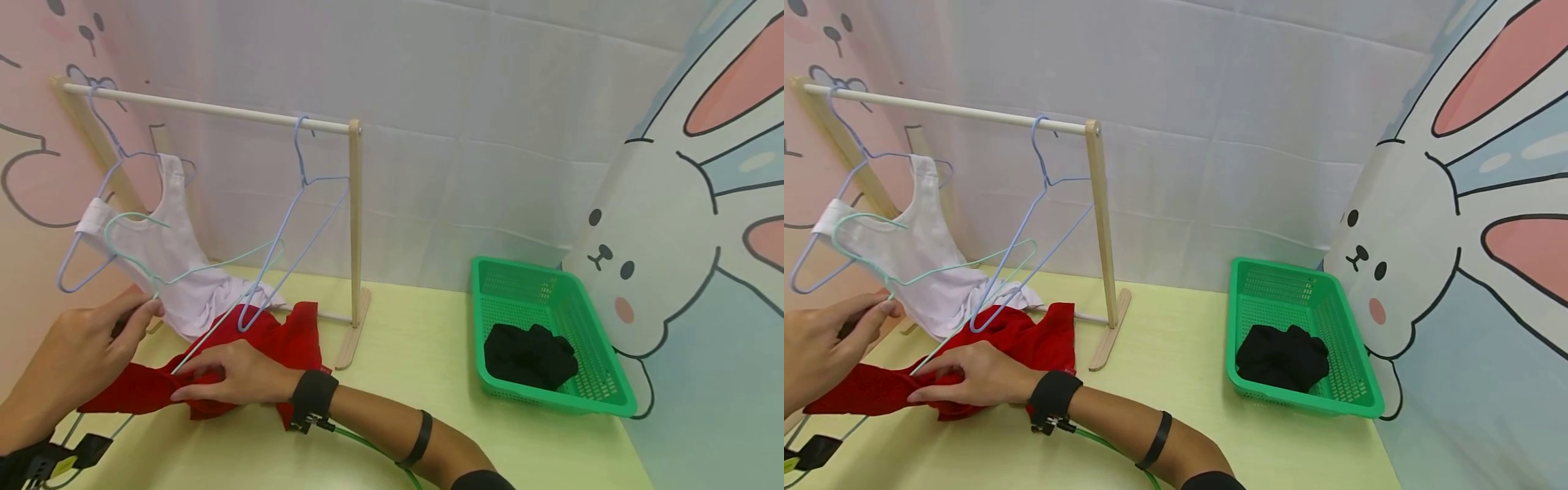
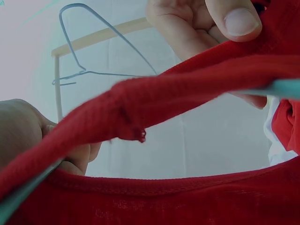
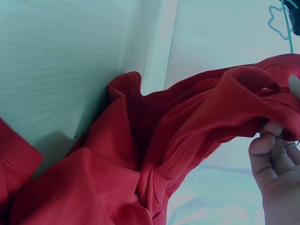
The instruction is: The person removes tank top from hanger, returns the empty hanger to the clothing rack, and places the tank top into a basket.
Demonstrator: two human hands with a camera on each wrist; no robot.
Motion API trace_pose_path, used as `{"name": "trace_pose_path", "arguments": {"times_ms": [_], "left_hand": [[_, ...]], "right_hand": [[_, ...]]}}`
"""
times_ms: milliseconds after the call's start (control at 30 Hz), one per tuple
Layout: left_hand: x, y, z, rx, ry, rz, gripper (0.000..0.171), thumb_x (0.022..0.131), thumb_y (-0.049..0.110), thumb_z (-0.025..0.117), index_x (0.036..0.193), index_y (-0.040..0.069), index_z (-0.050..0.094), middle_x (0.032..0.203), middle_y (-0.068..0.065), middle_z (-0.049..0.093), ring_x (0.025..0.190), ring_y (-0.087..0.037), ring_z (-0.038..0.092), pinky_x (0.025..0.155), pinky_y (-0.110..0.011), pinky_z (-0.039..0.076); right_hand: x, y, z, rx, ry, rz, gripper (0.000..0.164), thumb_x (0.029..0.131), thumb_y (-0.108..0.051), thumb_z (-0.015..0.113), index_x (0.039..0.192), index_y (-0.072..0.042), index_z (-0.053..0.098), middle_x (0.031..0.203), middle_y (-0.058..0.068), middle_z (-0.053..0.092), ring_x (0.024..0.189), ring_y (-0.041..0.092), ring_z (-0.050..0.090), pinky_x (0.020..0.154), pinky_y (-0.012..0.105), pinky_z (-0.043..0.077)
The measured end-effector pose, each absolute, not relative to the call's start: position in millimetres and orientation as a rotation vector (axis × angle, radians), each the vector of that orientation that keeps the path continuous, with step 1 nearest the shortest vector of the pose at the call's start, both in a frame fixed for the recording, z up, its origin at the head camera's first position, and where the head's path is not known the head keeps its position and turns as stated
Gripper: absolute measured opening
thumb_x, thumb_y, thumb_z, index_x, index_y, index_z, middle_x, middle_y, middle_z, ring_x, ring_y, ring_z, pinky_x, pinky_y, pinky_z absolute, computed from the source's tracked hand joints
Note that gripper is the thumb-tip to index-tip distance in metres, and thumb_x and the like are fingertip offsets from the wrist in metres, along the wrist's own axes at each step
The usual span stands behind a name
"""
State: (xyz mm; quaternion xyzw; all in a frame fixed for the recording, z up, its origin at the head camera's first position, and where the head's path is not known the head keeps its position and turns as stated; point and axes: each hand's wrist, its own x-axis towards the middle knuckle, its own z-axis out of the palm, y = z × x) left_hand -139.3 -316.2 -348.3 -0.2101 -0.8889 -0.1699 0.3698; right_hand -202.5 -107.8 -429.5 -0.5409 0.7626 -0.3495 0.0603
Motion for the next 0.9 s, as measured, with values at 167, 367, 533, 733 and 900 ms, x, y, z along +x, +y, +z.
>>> {"name": "trace_pose_path", "arguments": {"times_ms": [167,367,533,733,900], "left_hand": [[-137.7,-315.7,-347.2,-0.508,-2.320,-0.425,0.005,0.101,0.004,0.067,0.100,0.004,0.072,0.063,0.012,0.040,0.057,0.001,0.027,0.048,-0.021,0.024],[-138.6,-313.8,-346.0,-0.504,-2.297,-0.427,0.006,0.100,0.004,0.068,0.096,0.005,0.072,0.062,0.011,0.043,0.057,0.001,0.028,0.047,-0.020,0.025],[-141.0,-313.0,-346.4,-0.512,-2.256,-0.456,0.013,0.099,0.004,0.068,0.088,0.011,0.069,0.062,0.015,0.038,0.056,0.002,0.029,0.047,-0.021,0.024],[-142.0,-312.4,-347.4,-0.475,-2.295,-0.471,0.010,0.099,0.002,0.066,0.100,0.002,0.076,0.062,0.013,0.040,0.056,0.001,0.031,0.047,-0.021,0.027],[-142.9,-311.3,-348.4,-0.468,-2.298,-0.485,0.015,0.100,0.002,0.065,0.106,-0.001,0.078,0.061,0.012,0.042,0.056,0.001,0.031,0.047,-0.021,0.027]], "right_hand": [[-202.0,-108.5,-430.5,-1.662,2.308,-1.093,0.035,0.101,-0.019,0.077,0.135,-0.010,0.075,0.115,-0.007,0.079,0.094,-0.016,0.056,0.085,0.005,0.048],[-203.1,-108.6,-429.9,-1.726,2.323,-1.096,0.033,0.101,-0.017,0.077,0.133,-0.008,0.076,0.114,-0.004,0.079,0.095,-0.016,0.056,0.088,0.004,0.047],[-202.4,-108.4,-429.0,-1.745,2.329,-1.071,0.032,0.101,-0.017,0.077,0.132,-0.008,0.076,0.113,-0.004,0.079,0.094,-0.016,0.056,0.089,0.004,0.046],[-201.8,-109.1,-429.0,-1.756,2.330,-1.052,0.032,0.101,-0.018,0.077,0.132,-0.009,0.076,0.113,-0.005,0.079,0.095,-0.016,0.056,0.090,0.003,0.045],[-199.8,-109.4,-428.6,-1.790,2.348,-1.013,0.030,0.103,-0.016,0.075,0.131,-0.008,0.076,0.114,-0.004,0.080,0.096,-0.013,0.059,0.092,0.002,0.043]]}}
